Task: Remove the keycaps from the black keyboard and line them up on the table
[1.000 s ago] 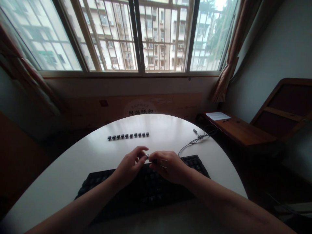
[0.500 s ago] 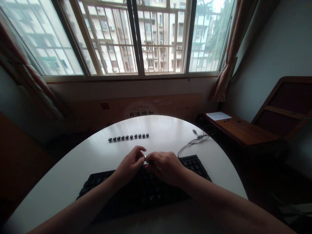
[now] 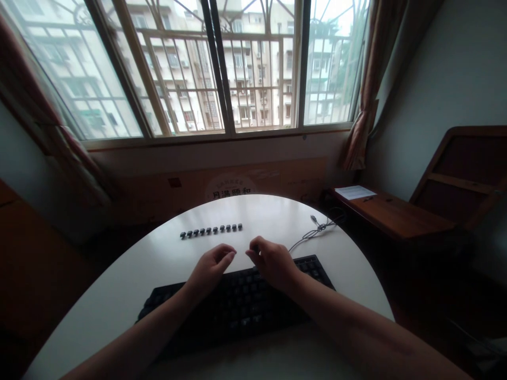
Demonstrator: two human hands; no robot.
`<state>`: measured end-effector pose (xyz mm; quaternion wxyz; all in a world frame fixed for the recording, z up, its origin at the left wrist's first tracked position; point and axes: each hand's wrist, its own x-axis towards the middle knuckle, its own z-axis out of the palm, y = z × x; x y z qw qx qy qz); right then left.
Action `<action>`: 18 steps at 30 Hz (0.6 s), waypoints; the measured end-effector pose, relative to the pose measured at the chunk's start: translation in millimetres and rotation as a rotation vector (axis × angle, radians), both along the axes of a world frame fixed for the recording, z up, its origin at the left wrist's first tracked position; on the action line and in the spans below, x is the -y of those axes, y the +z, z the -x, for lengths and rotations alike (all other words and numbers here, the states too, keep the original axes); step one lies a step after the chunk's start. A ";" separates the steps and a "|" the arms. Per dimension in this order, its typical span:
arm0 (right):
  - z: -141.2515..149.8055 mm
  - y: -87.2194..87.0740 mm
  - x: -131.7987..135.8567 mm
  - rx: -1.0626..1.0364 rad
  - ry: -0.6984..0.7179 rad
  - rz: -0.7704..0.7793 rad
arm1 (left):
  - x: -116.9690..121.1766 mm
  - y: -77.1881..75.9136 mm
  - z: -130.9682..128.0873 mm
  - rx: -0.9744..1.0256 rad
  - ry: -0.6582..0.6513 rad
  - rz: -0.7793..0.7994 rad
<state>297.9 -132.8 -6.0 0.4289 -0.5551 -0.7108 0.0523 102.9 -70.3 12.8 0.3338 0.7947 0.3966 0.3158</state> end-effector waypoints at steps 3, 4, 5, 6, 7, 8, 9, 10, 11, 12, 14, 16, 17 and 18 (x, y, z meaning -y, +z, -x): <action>0.0 1.4 -0.9 -0.032 -0.001 0.008 | 0.2 2.1 0.9 -0.021 -0.024 -0.009; 0.0 2.1 -1.0 -0.047 0.000 0.010 | -0.2 4.0 1.8 -0.029 -0.018 -0.014; -0.1 2.8 -1.0 -0.063 0.001 0.012 | -1.3 6.4 3.0 -0.028 -0.010 -0.017; -0.1 3.5 -1.0 -0.079 0.000 0.013 | -3.2 9.2 4.5 -0.016 0.000 -0.020; -0.1 4.0 -0.9 -0.094 0.000 0.015 | -6.2 12.3 6.2 0.011 0.013 -0.026; -0.1 4.4 -0.9 -0.107 -0.001 0.015 | -10.5 15.6 7.8 0.034 0.023 -0.033; -0.1 4.7 -0.9 -0.117 -0.001 0.014 | -16.1 18.9 9.3 0.049 0.039 -0.059; -0.1 4.8 -1.0 -0.126 -0.001 0.013 | -23.0 22.1 10.2 0.053 0.053 -0.101; -0.1 4.9 -1.1 -0.134 -0.001 0.012 | -31.0 25.3 10.5 0.025 0.044 -0.139; -0.2 5.0 -1.3 -0.140 0.000 0.011 | -39.9 28.3 9.9 -0.017 0.033 -0.180; -0.3 5.3 -1.6 -0.147 0.001 0.009 | -59.0 33.8 5.2 -0.115 0.058 -0.262; -0.6 5.8 -1.8 -0.154 0.002 0.002 | -78.0 37.5 -4.4 -0.186 0.070 -0.314; -0.9 6.1 -1.8 -0.159 0.003 0.001 | -86.9 38.4 -10.9 -0.220 0.056 -0.325; -1.3 6.3 -1.8 -0.167 0.007 0.001 | -95.0 38.6 -18.3 -0.266 0.040 -0.338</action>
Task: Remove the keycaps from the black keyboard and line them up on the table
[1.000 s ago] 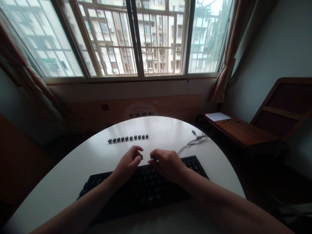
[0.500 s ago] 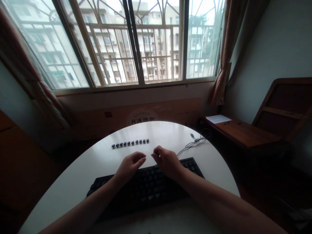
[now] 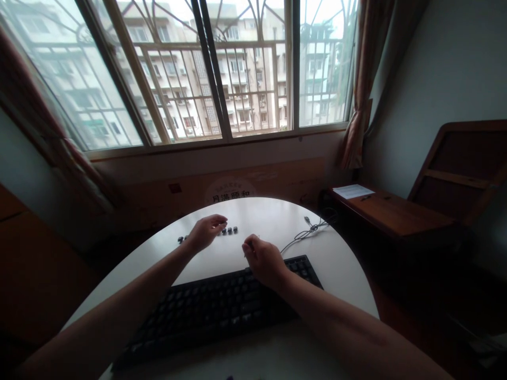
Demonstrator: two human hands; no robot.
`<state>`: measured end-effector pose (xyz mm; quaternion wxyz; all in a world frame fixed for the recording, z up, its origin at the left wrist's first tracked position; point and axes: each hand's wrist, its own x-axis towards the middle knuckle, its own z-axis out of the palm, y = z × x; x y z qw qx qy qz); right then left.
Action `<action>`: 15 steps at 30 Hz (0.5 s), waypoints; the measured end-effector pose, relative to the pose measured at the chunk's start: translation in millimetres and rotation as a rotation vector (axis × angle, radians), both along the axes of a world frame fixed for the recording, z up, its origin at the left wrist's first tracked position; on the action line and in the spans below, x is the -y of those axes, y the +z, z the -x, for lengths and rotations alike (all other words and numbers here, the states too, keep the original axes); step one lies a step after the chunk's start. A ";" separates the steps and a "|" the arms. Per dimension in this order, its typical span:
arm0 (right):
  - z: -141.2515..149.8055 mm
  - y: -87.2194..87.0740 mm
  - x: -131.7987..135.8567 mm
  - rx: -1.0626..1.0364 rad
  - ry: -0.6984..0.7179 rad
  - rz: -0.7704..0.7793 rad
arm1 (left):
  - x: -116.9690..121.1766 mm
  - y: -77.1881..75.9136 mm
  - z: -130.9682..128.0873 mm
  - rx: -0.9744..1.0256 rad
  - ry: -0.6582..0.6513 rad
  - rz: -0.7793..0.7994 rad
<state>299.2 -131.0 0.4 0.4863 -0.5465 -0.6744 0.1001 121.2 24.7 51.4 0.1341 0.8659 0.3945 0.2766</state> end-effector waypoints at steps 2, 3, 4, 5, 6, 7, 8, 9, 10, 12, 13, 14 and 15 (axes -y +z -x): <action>-1.2 0.1 -0.1 -0.027 0.006 -0.006 | -14.1 -2.1 -16.4 -0.046 -0.015 -0.003; -2.0 0.0 -0.2 -0.048 0.010 -0.011 | -20.1 -4.1 -24.9 -0.069 -0.016 -0.008; -2.9 -0.1 -0.3 -0.075 0.013 -0.018 | -25.5 -6.6 -33.1 -0.096 -0.018 -0.011; -3.8 -0.2 -0.3 -0.106 0.012 -0.028 | -30.5 -9.3 -40.7 -0.128 -0.024 -0.012; -4.7 -0.2 -0.3 -0.136 0.013 -0.040 | -35.1 -12.2 -47.7 -0.161 -0.027 -0.015; -5.6 -0.1 -0.3 -0.164 0.015 -0.052 | -39.5 -14.9 -53.6 -0.197 -0.029 -0.017; -6.3 0.3 -0.3 -0.188 0.016 -0.064 | -43.6 -17.5 -58.5 -0.233 -0.030 -0.018; -6.9 0.9 -0.2 -0.209 0.017 -0.077 | -47.5 -19.8 -62.4 -0.268 -0.029 -0.018; -7.3 1.6 -0.1 -0.228 0.016 -0.090 | -51.2 -21.8 -65.2 -0.302 -0.028 -0.015; -7.5 3.8 0.2 -0.263 0.014 -0.110 | -57.4 -25.0 -68.4 -0.366 -0.025 -0.004; -7.4 5.0 0.5 -0.282 0.012 -0.115 | -60.0 -26.3 -69.1 -0.394 -0.025 0.002; -7.2 6.3 0.9 -0.298 0.013 -0.119 | -62.1 -27.4 -69.5 -0.421 -0.025 0.007; -6.9 7.5 1.4 -0.310 0.015 -0.120 | -63.8 -28.4 -69.7 -0.444 -0.027 0.013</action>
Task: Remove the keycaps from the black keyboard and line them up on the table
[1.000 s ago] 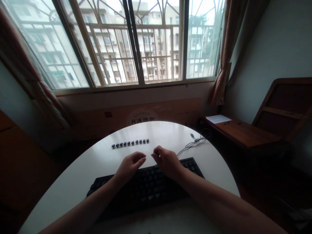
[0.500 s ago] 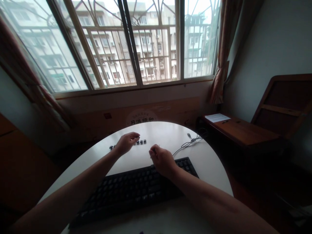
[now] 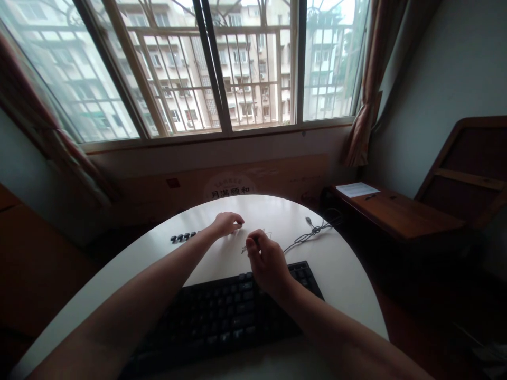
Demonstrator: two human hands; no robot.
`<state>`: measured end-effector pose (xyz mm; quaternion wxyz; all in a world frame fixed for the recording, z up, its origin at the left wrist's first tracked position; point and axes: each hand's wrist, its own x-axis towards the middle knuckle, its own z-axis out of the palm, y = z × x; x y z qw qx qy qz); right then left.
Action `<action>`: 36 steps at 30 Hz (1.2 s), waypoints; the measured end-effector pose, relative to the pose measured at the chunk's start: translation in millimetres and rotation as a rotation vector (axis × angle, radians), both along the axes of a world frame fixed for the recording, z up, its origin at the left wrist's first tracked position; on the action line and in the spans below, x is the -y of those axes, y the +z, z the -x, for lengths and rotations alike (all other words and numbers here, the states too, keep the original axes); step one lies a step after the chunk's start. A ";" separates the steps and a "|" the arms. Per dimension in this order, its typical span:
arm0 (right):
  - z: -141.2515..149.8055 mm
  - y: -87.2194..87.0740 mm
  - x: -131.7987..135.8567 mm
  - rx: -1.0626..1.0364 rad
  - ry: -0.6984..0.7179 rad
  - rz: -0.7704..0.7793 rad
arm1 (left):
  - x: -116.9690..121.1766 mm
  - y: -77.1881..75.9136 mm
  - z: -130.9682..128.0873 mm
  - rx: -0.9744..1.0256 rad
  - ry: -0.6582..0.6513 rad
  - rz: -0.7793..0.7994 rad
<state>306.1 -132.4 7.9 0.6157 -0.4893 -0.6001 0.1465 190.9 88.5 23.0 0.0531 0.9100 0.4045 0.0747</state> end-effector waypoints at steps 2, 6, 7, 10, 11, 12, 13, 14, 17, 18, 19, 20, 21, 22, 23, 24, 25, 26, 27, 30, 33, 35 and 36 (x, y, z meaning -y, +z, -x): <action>0.4 2.3 1.5 -0.011 0.009 0.002 | -2.5 -1.8 -0.1 -0.036 -0.003 0.009; -0.3 5.7 4.8 -0.015 0.016 -0.007 | -5.5 -4.9 0.8 -0.082 -0.013 0.008; -0.9 6.3 5.2 -0.017 0.014 -0.010 | -6.1 -5.5 1.3 -0.091 -0.015 0.004; -2.7 7.7 5.4 -0.020 0.001 -0.014 | -8.0 -6.7 3.2 -0.114 -0.021 -0.013; -3.3 8.2 5.2 -0.020 -0.004 -0.013 | -8.7 -7.0 3.8 -0.121 -0.024 -0.021; -3.9 8.6 5.1 -0.021 -0.009 -0.014 | -9.5 -7.3 4.2 -0.126 -0.027 -0.029; -4.4 9.1 5.1 -0.022 -0.013 -0.014 | -10.2 -7.5 4.4 -0.132 -0.030 -0.037; -4.9 9.6 5.2 -0.021 -0.015 -0.014 | -11.1 -7.7 4.4 -0.137 -0.034 -0.044; -6.1 10.6 5.8 -0.012 -0.021 -0.013 | -13.0 -7.8 3.7 -0.151 -0.044 -0.058; -6.3 10.6 5.9 -0.009 -0.023 -0.014 | -13.3 -7.5 3.3 -0.157 -0.045 -0.062; -6.5 10.6 6.0 -0.006 -0.022 -0.015 | -13.3 -7.0 2.9 -0.162 -0.047 -0.066; -6.7 10.4 5.8 -0.003 -0.022 -0.017 | -13.0 -6.3 2.5 -0.168 -0.048 -0.069; -6.8 10.0 5.6 -0.001 -0.021 -0.019 | -12.5 -5.5 2.2 -0.174 -0.051 -0.072; -7.0 9.7 5.3 0.003 -0.020 -0.019 | -11.6 -4.6 1.9 -0.179 -0.053 -0.073; -7.1 9.3 4.9 0.006 -0.021 -0.019 | -10.7 -3.7 1.7 -0.183 -0.056 -0.074; -7.3 9.0 4.6 0.010 -0.023 -0.018 | -9.7 -2.8 1.5 -0.186 -0.058 -0.074; -7.4 8.7 4.3 0.013 -0.026 -0.017 | -8.8 -2.1 1.4 -0.188 -0.058 -0.074; -7.5 8.5 4.1 0.014 -0.029 -0.015 | -8.1 -1.5 1.4 -0.189 -0.057 -0.073; -7.7 8.3 4.0 0.014 -0.030 -0.012 | -7.6 -1.1 1.4 -0.190 -0.056 -0.071; -8.0 8.5 3.7 0.012 -0.031 -0.009 | -7.6 -0.8 1.5 -0.187 -0.049 -0.061; -8.0 9.2 3.5 0.008 -0.029 -0.013 | -9.1 -1.3 1.7 -0.176 -0.041 -0.052; -7.8 10.0 3.6 0.006 -0.033 -0.014 | -10.3 -1.8 1.8 -0.169 -0.034 -0.047; -7.7 10.5 3.7 0.006 -0.034 -0.014 | -10.8 -2.0 1.7 -0.165 -0.029 -0.043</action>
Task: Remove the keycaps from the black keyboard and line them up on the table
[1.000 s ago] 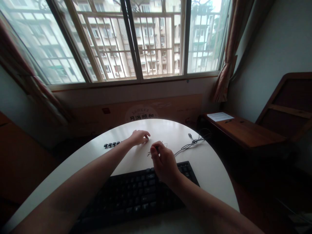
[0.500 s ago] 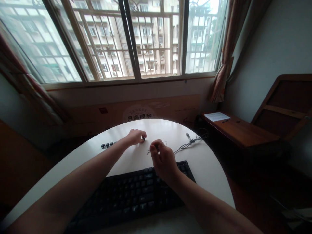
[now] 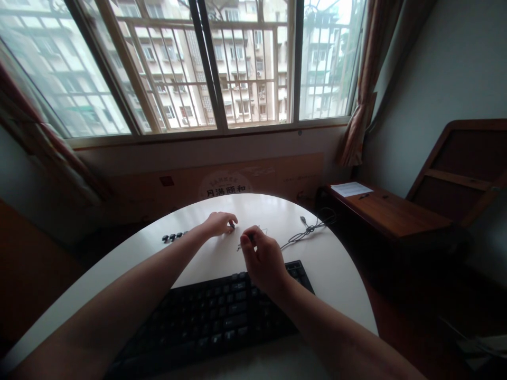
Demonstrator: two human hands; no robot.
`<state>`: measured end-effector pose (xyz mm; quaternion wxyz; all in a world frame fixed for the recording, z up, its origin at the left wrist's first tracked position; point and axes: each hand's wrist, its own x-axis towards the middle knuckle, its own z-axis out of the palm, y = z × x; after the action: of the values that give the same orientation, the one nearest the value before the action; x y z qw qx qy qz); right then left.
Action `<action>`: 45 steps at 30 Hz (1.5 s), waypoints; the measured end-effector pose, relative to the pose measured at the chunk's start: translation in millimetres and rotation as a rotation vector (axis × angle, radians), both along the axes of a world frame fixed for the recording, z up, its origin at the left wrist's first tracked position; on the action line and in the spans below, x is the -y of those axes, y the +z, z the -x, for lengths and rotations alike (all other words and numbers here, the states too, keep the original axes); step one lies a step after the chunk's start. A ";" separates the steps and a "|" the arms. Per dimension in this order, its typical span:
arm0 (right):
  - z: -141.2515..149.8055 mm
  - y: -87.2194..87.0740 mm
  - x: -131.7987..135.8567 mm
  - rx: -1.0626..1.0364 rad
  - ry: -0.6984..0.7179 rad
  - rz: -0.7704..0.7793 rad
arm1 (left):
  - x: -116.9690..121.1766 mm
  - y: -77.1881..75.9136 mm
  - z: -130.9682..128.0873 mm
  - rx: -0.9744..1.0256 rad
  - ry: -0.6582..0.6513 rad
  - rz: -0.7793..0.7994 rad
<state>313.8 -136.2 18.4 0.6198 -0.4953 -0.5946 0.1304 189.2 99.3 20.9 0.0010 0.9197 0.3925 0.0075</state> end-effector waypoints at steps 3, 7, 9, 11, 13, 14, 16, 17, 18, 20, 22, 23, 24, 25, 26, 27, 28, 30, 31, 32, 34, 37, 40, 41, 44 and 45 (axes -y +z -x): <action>-0.2 1.2 0.7 0.010 0.005 0.004 | -0.7 -1.0 -0.3 0.016 0.012 0.018; -2.0 1.0 0.4 0.020 0.005 0.020 | 0.7 0.2 0.1 0.060 0.017 0.054; -3.0 0.5 -0.6 0.013 0.001 0.015 | 1.5 4.8 1.4 0.109 0.013 0.067; -3.5 0.1 -1.7 0.001 -0.002 0.009 | 2.2 13.4 4.0 0.188 0.001 0.066; -3.6 0.2 -2.1 -0.009 -0.002 0.008 | 4.2 25.8 7.9 0.285 -0.021 0.048; -3.6 0.4 -2.0 -0.011 0.003 0.010 | 6.6 32.7 10.5 0.339 -0.030 0.035; -3.5 1.1 -1.2 -0.015 0.017 0.016 | 16.5 46.5 16.8 0.460 -0.037 0.007; -3.5 1.5 -0.7 -0.021 0.027 0.019 | 24.6 52.6 20.6 0.612 -0.045 0.017; -3.4 2.0 -0.1 -0.028 0.037 0.023 | 35.1 57.9 24.8 0.728 -0.056 0.040; -3.2 3.2 1.2 -0.043 0.054 0.032 | 62.2 64.8 34.0 0.822 -0.065 0.092; -3.2 4.1 2.2 -0.054 0.063 0.044 | 93.8 66.1 43.3 0.757 -0.060 0.153; -3.5 4.4 2.4 -0.061 0.069 0.054 | 109.4 64.4 47.6 0.674 -0.043 0.180; -3.9 4.3 2.5 -0.072 0.078 0.066 | 123.8 61.1 51.4 0.562 -0.034 0.197; -4.4 3.7 2.2 -0.087 0.095 0.082 | 136.5 56.4 54.6 0.432 -0.036 0.207; -5.1 2.5 1.7 -0.102 0.120 0.098 | 147.1 50.3 57.2 0.327 -0.044 0.212; -5.7 0.7 0.8 -0.112 0.154 0.118 | 155.3 43.1 59.1 0.253 -0.054 0.215; -6.2 -1.9 -0.3 -0.112 0.198 0.138 | 161.1 35.2 60.3 0.221 -0.054 0.215; -6.2 -8.8 -3.0 -0.089 0.286 0.183 | 166.7 19.0 61.4 0.245 -0.068 0.262; -5.7 -12.8 -4.4 -0.071 0.320 0.207 | 167.2 11.5 61.4 0.268 -0.071 0.306; -4.9 -16.9 -5.9 -0.054 0.344 0.228 | 166.8 4.9 61.2 0.295 -0.067 0.332; -2.8 -24.6 -8.7 -0.027 0.351 0.258 | 164.7 -5.0 60.6 0.323 -0.062 0.347; -0.8 -33.3 -13.3 -0.019 0.301 0.264 | 162.7 -11.6 59.9 0.326 -0.067 0.330; -1.7 -38.3 -17.5 -0.048 0.263 0.279 | 163.5 -13.0 59.6 0.298 -0.081 0.307; -2.4 -39.3 -18.4 -0.061 0.268 0.294 | 164.1 -13.3 59.6 0.293 -0.085 0.298; -3.9 -41.0 -19.0 -0.082 0.302 0.340 | 165.3 -14.6 59.4 0.290 -0.083 0.276; -4.1 -41.4 -18.7 -0.080 0.312 0.349 | 165.5 -15.3 59.3 0.288 -0.081 0.269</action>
<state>317.9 -117.4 -23.0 0.5202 -0.4913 -0.6075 0.3449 129.9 -66.1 5.7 0.1804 0.9158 0.3482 0.0864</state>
